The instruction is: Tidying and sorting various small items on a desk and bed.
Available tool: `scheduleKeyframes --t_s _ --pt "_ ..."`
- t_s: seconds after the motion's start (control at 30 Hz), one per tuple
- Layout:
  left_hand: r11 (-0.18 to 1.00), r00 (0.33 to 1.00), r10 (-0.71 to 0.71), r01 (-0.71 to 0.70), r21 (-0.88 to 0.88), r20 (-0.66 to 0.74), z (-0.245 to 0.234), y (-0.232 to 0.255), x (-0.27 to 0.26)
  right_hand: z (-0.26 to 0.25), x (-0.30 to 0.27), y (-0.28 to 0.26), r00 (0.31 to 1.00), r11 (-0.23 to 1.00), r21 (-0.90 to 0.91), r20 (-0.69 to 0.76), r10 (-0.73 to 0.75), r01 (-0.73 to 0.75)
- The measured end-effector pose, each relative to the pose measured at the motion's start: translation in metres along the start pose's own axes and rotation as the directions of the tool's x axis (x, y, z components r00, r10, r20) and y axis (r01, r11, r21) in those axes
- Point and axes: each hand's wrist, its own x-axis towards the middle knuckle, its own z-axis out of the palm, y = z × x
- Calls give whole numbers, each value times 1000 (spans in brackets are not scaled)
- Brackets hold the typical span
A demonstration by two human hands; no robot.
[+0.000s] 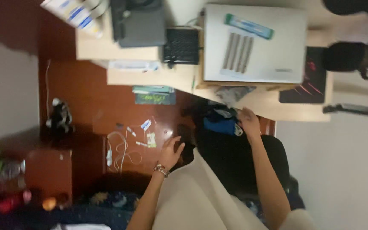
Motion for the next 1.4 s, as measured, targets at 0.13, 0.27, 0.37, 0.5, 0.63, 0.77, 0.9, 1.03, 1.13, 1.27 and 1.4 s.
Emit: scheduleKeyframes --t_s 0.13,0.27,0.37,0.5,0.63,0.77,0.9,1.03,1.13,1.27,1.4 --pt "978 980 -190 183 -100 -65 3 -18 -31 22 -55 -20 969 990 -143 246 35 1" --pt "939 954 -289 267 -215 -75 -13 -9 -71 81 -112 -31 873 972 -215 487 23 95" --pt "959 961 -156 92 -267 -228 -21 2 -102 108 -157 -61 764 862 -374 644 -25 343" --pt "942 943 -200 111 -315 -264 -7 -3 -142 99 -162 -37 609 516 -480 786 -106 710" --pt "928 938 -251 163 -335 -240 17 -20 -192 68 -139 39 729 314 -716 678 98 623" --pt "921 940 -278 202 -334 -196 40 -15 -244 49 -175 2 841 283 -870 475 261 403" --pt "923 952 -250 179 -342 -177 56 -26 -275 4 -186 15 846 277 -909 397 357 311" --pt "923 965 -226 169 -346 -131 60 -34 -285 -44 -190 29 847 114 -939 341 407 324" --pt "923 976 -184 130 -362 -120 57 -36 -282 -67 -199 34 864 42 -942 324 385 334" --pt "932 982 -142 90 -351 -127 52 -32 -285 -78 -212 38 858 -11 -946 289 424 324" --pt "927 980 -161 110 -359 -117 49 -29 -290 -80 -227 49 828 -32 -939 285 482 342"
